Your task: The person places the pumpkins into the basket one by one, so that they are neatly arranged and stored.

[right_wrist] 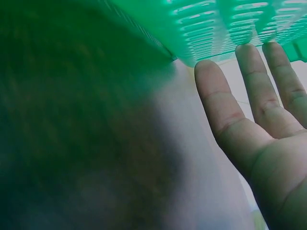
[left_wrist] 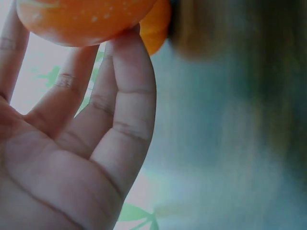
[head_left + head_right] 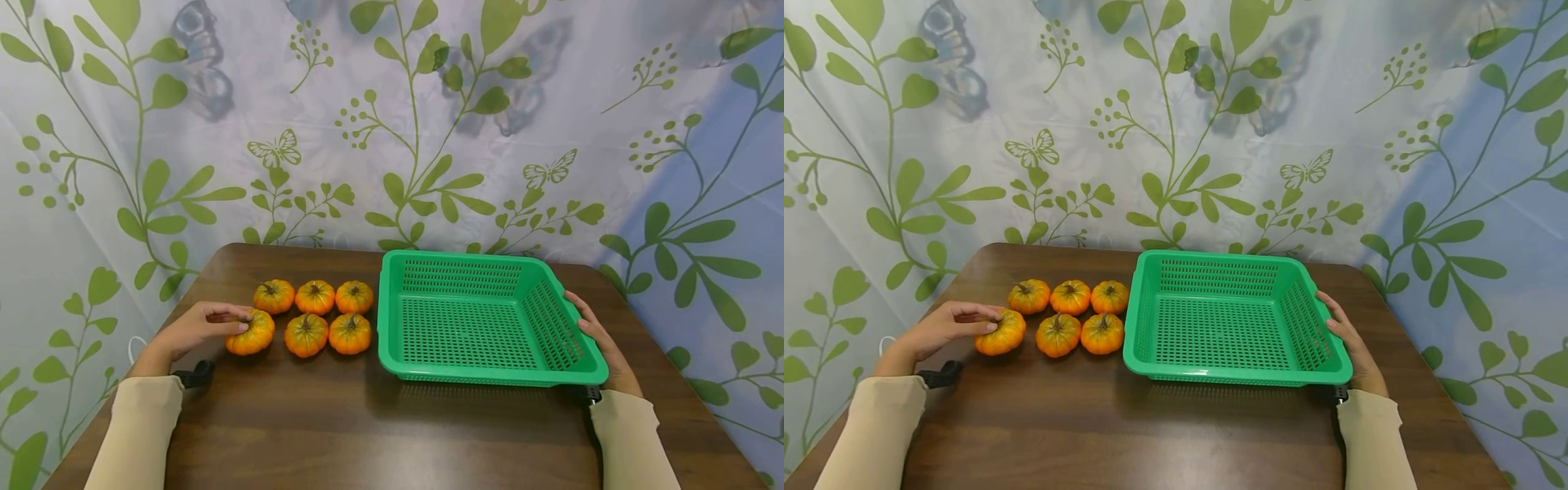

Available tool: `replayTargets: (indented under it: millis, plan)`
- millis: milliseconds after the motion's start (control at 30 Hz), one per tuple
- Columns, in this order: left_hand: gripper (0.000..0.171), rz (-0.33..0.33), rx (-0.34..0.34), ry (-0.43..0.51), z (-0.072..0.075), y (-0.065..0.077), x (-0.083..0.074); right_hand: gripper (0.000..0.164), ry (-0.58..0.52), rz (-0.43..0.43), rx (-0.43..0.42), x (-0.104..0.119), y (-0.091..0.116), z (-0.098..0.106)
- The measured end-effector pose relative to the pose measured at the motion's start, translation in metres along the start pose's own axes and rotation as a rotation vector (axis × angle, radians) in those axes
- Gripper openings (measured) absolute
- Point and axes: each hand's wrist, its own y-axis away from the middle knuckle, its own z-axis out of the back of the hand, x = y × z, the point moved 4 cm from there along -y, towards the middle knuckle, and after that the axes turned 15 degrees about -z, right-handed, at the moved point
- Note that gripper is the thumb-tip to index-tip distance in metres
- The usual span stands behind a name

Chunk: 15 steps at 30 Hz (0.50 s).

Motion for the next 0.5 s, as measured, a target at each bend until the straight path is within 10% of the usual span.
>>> replayTargets:
  millis: [500]
  plan:
    - [0.023, 0.006, -0.044, 0.044, -0.002, -0.007, -0.023, 0.052, -0.04, 0.007, 0.041, 0.002, -0.002, 0.0]
